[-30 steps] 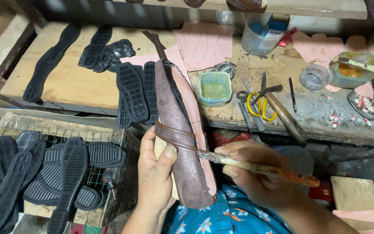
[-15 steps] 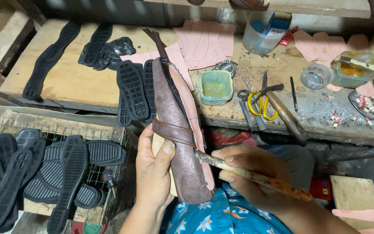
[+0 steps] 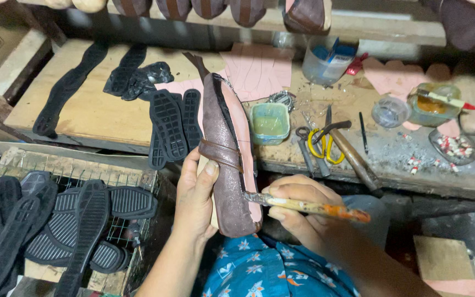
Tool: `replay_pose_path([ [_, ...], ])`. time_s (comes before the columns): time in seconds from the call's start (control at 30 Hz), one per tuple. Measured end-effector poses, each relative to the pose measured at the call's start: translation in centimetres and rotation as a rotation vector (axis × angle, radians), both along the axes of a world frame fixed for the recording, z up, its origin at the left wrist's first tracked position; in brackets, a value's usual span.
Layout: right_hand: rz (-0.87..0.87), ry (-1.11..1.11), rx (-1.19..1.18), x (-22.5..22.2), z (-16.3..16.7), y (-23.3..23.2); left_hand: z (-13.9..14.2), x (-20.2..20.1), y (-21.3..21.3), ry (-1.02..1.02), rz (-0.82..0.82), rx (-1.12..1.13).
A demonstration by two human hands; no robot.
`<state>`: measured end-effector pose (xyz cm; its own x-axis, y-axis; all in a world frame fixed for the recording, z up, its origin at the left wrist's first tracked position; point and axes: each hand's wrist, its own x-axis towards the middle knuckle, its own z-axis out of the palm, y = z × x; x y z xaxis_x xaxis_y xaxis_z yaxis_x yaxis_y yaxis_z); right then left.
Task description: The person holds a brown shoe with a pink insole and uses a brush to apply glue along the edges and seams. The person repeatedly dips the brush into a small container of glue and continues applying it to the shoe's upper and sole junction.
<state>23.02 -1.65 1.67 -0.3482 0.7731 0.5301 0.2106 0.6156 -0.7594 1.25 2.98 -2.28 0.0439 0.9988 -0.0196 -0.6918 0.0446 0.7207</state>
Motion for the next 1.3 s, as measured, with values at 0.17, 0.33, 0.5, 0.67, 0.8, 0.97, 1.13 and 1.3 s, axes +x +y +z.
replay_pose_path([
  [0.17, -0.073, -0.020, 0.068, -0.6, -0.1, 2.3, 0.1, 0.9, 2.5, -0.020, -0.053, 0.065],
  [0.33, -0.080, 0.093, 0.105, -0.1, 0.3, 3.0, 0.8, 1.7, 3.1, -0.046, -0.026, 0.078],
  [0.5, -0.131, 0.078, 0.211, 0.4, 1.0, 2.9, 1.0, 1.7, 2.3, -0.045, -0.015, 0.112],
  [0.67, -0.139, 0.086, 0.230, -0.2, 1.1, 3.1, 1.1, 1.6, 2.2, -0.009, 0.018, 0.087],
  [0.8, -0.116, 0.084, 0.224, -0.5, 1.1, 3.4, 1.2, 1.3, 2.7, 0.010, 0.029, 0.132],
  [0.97, -0.079, 0.091, 0.186, -0.2, 1.0, 3.7, 1.3, 1.1, 3.0, 0.022, 0.034, 0.103],
  [1.13, -0.063, 0.061, 0.194, 0.1, 1.1, 3.6, 1.3, 1.1, 3.1, 0.018, 0.034, 0.091],
  [1.3, -0.054, 0.043, 0.165, 0.0, 1.1, 3.3, 1.1, 1.0, 3.3, 0.022, 0.040, 0.084],
])
